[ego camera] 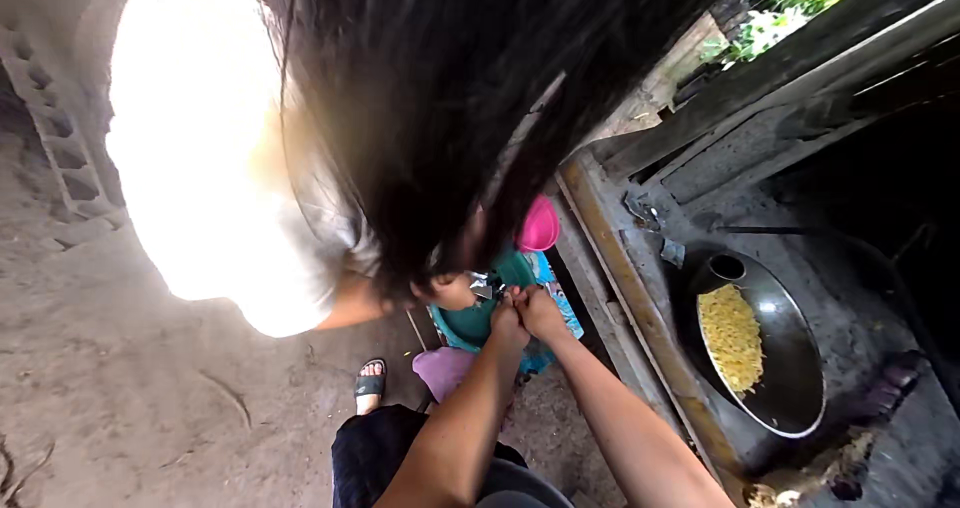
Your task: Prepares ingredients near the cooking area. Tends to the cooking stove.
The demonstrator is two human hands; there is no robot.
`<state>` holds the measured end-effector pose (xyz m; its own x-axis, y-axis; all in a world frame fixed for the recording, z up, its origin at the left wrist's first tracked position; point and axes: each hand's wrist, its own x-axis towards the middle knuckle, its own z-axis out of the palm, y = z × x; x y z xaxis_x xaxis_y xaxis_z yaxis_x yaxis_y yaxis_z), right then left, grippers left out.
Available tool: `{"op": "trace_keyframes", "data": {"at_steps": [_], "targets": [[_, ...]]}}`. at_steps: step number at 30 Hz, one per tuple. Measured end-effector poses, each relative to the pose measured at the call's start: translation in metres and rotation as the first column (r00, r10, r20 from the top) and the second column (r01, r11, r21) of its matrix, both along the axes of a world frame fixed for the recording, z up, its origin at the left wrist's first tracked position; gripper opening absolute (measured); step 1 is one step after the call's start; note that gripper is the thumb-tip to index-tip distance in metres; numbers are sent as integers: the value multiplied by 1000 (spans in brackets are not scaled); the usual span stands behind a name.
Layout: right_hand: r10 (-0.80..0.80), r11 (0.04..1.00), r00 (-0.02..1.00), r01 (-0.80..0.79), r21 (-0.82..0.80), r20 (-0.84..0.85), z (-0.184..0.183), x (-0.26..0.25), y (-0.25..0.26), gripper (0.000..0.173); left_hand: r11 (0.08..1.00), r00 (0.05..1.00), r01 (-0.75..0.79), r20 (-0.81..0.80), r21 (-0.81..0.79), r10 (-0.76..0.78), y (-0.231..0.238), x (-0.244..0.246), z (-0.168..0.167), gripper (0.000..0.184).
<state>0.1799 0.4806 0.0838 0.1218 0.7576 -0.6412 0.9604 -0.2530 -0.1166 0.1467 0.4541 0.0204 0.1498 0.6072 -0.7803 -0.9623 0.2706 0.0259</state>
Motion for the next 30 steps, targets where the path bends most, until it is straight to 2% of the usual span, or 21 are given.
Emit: {"op": "trace_keyframes", "data": {"at_steps": [14, 19, 24, 30], "targets": [[19, 999, 998, -16, -44, 56, -5, -8, -9, 34, 999, 998, 6, -61, -40, -8, -3, 1, -9, 27], [19, 1000, 999, -18, -10, 45, -21, 6, -9, 31, 1000, 996, -15, -89, -4, 14, -2, 12, -25, 25], [22, 999, 999, -21, -32, 24, -7, -2, -11, 31, 1000, 997, -18, -74, -25, 16, -2, 2, -9, 25], [-11, 1000, 1000, 11, -6, -24, -9, 0, -11, 31, 997, 997, -48, -59, -64, 44, 0, 2, -7, 28]]}}
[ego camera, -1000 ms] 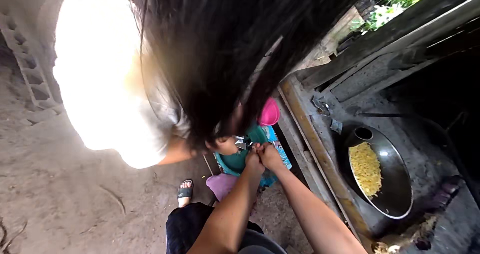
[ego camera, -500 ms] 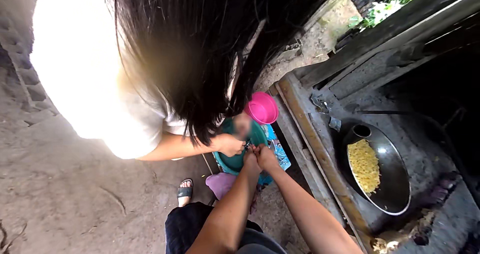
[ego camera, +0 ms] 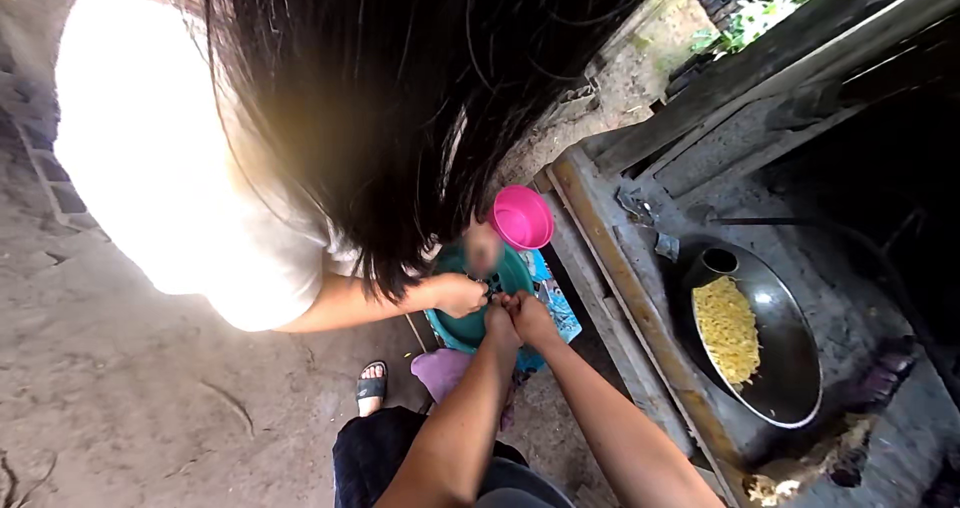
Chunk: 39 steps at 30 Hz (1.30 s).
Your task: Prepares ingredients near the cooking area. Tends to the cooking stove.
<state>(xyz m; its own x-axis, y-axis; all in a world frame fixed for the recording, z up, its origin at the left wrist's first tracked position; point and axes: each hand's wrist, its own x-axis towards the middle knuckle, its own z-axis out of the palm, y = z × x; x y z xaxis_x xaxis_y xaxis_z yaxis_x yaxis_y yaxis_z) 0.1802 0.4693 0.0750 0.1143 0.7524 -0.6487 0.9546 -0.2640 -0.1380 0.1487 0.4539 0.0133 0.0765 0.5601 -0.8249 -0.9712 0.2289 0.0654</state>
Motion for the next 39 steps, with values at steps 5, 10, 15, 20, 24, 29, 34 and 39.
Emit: {"op": "trace_keyframes", "data": {"at_steps": [5, 10, 15, 20, 24, 29, 34, 39], "targets": [[-90, 995, 995, 93, 43, -51, 3, 5, 4, 29, 999, 994, -33, 108, 2, 32, 1, -1, 8, 37], [-107, 990, 989, 115, 78, -102, 1, 5, 5, 28, 1000, 997, -17, 80, -24, 18, 6, -7, 14, 39], [-128, 984, 988, 137, 111, -87, 3, -1, 2, 30, 997, 998, -1, 62, 78, -4, 3, -6, 8, 36], [-178, 982, 984, 179, 54, -29, 58, -23, 0, 37, 961, 960, 270, 67, 63, -274, -10, -36, 105, 34], [-131, 984, 991, 134, 120, -33, 34, -13, 2, 40, 988, 988, 98, 104, 116, -110, -2, -12, 38, 32], [1, 985, 1000, -3, 173, 13, -3, 3, 5, 36, 982, 996, 33, 72, 185, -47, 6, 0, 0, 29], [23, 984, 1000, -24, 176, 4, 6, -6, 0, 35, 987, 994, 83, 55, 138, -91, 10, -6, 3, 31], [-7, 984, 1000, 12, 177, -26, 1, -2, -4, 34, 990, 994, 100, 24, 102, -103, 9, -4, 0, 36]]}}
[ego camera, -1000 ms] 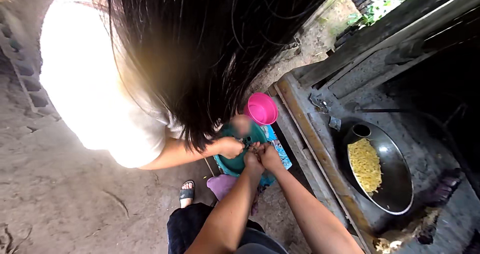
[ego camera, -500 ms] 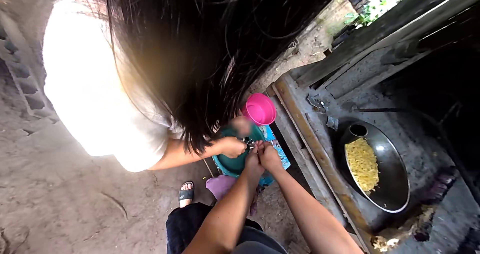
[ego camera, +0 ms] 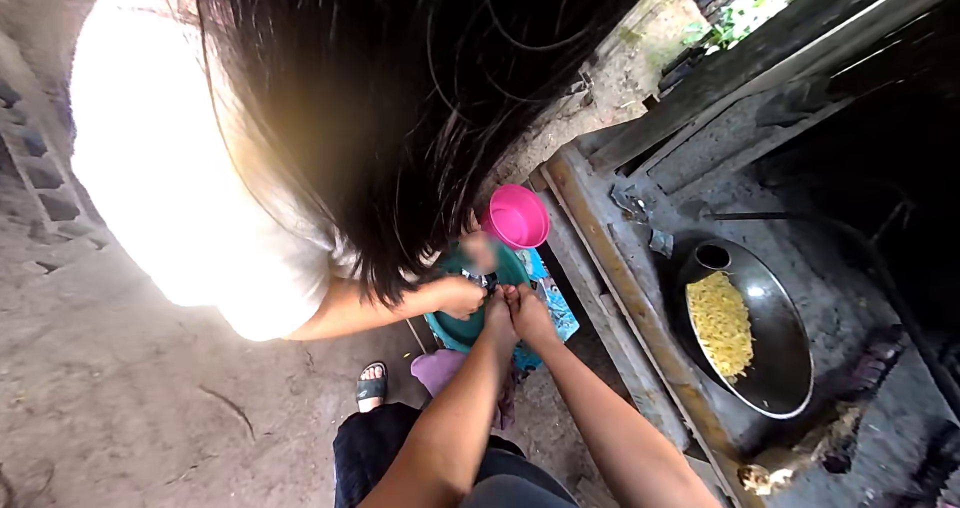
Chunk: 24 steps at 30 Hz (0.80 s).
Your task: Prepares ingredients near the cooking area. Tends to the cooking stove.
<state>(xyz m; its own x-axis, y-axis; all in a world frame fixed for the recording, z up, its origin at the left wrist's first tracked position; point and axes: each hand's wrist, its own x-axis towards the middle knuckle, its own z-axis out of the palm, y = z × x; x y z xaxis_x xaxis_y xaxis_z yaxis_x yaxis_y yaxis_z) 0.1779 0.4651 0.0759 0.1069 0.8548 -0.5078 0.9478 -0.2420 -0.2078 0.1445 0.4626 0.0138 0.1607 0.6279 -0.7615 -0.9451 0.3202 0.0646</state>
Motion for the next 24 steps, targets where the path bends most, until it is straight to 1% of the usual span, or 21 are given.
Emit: {"op": "trace_keyframes", "data": {"at_steps": [3, 5, 7, 10, 12, 14, 16, 19, 21, 23, 24], "targets": [[-93, 995, 995, 93, -26, -26, 9, 2, 4, 33, 1000, 996, -2, 94, 6, 1, -1, -3, 7, 35], [-137, 990, 989, 134, -51, -53, 16, 7, 11, 31, 996, 988, 36, 146, 86, -48, -7, -7, 8, 37], [-142, 989, 986, 137, -64, -86, 17, 14, 17, 30, 990, 992, 80, 88, 116, -91, -9, -7, 7, 32], [-102, 994, 991, 97, -57, -88, 14, 9, 14, 29, 994, 998, 64, 6, 90, -65, -8, -6, 10, 37], [-78, 996, 994, 76, -39, -77, 10, 4, 10, 30, 999, 1000, 2, 3, 48, -2, -5, -5, 15, 40], [-53, 998, 997, 51, -35, -56, 7, -1, 7, 31, 998, 998, -59, -22, -2, 59, -2, -4, 16, 38], [-41, 999, 998, 39, -28, -54, 6, -4, 6, 31, 995, 996, -90, -26, -32, 89, 0, -5, 15, 35], [-26, 999, 998, 25, -30, -53, 5, -6, 5, 30, 996, 997, -55, -59, -74, 51, 0, -9, 19, 34], [-14, 1000, 999, 13, -23, -48, 6, -7, 4, 30, 998, 996, -18, -89, -67, 12, 1, -10, 15, 35], [-15, 1000, 999, 14, -11, -48, 7, -7, 4, 31, 998, 998, -23, -68, -57, 20, 2, -7, 11, 37], [-20, 1000, 998, 19, -9, -56, 7, -6, 4, 31, 998, 999, -44, -25, -51, 43, 2, -7, 11, 37]]}}
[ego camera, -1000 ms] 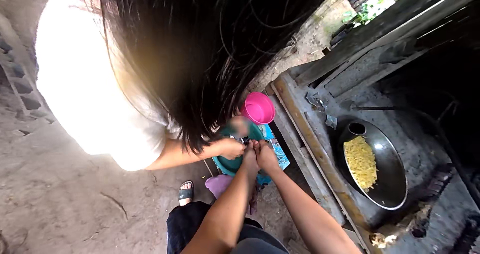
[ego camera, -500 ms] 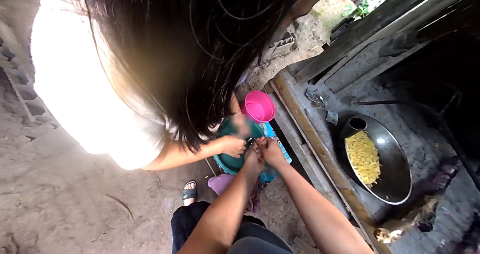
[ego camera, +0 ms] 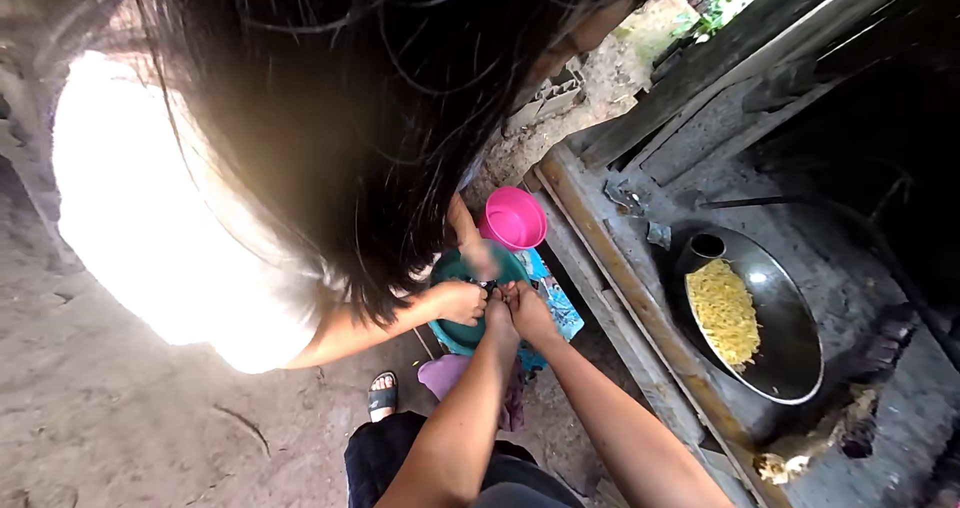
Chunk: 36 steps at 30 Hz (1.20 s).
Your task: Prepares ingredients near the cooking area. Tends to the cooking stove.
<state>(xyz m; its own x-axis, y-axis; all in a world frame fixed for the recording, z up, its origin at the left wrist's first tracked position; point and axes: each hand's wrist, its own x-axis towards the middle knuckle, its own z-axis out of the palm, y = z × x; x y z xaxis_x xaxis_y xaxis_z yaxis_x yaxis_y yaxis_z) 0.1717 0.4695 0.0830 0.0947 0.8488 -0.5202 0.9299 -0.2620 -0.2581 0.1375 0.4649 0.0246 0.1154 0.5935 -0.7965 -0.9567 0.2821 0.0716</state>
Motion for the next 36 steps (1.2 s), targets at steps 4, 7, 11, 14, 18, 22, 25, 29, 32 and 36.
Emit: {"op": "trace_keyframes", "data": {"at_steps": [4, 7, 11, 14, 18, 22, 25, 29, 32, 36], "targets": [[-49, 998, 998, 48, -34, -43, 13, 10, 7, 31, 997, 978, -12, 211, 73, -4, -4, -4, 12, 37], [-53, 997, 995, 47, -67, -86, 18, 18, 10, 30, 991, 979, 53, 191, 122, -75, -5, -5, 15, 27], [-1, 1000, 1000, 2, 14, -24, 1, 22, 4, 29, 994, 991, 4, 132, 111, -18, -1, 7, 2, 25], [26, 999, 999, -26, 28, -18, 3, 16, -2, 30, 997, 997, -8, 81, 74, 2, 0, 5, 4, 29], [29, 998, 999, -27, 52, -42, 9, 13, -7, 29, 998, 998, 24, 63, 58, -28, -1, 1, 11, 31], [19, 997, 998, -15, 82, -54, -4, 22, -10, 27, 999, 998, 14, 60, 41, -16, -2, 7, 2, 30], [-52, 996, 995, 58, 70, -87, -1, 15, -10, 28, 997, 997, 65, 43, 36, -66, -2, -2, 10, 30], [-163, 986, 983, 166, 21, -88, 16, 17, -3, 28, 983, 987, 107, 101, 147, -123, -11, -2, 13, 34], [-175, 984, 979, 178, 21, -108, 18, 23, -2, 28, 964, 985, 160, 34, 212, -170, -16, 0, 7, 31], [-145, 986, 983, 154, 72, -114, 14, 20, -7, 26, 969, 979, 188, -107, 160, -172, -15, 1, 18, 36]]}}
